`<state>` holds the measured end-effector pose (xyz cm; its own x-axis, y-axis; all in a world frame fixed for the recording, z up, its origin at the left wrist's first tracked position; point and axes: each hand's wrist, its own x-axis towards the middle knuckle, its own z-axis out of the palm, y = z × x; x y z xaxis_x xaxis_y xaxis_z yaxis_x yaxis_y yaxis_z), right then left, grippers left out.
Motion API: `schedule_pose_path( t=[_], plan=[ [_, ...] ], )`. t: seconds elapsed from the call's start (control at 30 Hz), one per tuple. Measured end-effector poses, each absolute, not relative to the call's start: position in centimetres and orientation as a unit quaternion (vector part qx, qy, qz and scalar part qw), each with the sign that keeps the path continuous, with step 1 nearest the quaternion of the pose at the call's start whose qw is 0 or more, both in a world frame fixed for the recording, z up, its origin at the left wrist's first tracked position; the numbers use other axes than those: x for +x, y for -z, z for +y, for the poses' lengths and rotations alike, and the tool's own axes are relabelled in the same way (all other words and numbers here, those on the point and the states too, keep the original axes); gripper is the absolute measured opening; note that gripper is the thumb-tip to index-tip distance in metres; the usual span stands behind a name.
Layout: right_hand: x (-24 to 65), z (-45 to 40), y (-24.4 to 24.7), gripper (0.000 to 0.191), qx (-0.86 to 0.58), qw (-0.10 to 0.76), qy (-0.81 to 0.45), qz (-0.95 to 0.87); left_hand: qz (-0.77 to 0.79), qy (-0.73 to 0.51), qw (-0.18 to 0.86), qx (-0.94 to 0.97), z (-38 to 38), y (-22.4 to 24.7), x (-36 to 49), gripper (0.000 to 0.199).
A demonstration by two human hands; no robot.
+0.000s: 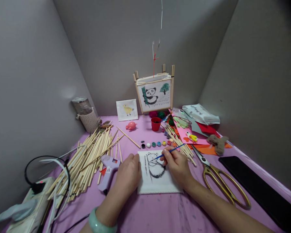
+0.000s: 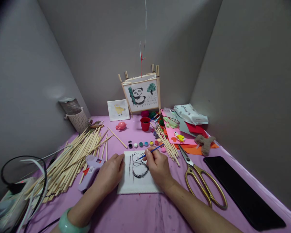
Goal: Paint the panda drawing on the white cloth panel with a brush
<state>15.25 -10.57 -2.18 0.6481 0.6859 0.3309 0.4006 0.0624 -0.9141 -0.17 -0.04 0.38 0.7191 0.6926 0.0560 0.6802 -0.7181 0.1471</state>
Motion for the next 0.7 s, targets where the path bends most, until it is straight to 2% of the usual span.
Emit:
schedule_pose_path(
  t=[0.7],
  plan=[
    [14.68, -10.32, 2.03, 0.026, -0.677, 0.599, -0.132, -0.408, 0.37, -0.058, 0.052, 0.926, -0.01, -0.09, -0.14, 0.02]
  ],
)
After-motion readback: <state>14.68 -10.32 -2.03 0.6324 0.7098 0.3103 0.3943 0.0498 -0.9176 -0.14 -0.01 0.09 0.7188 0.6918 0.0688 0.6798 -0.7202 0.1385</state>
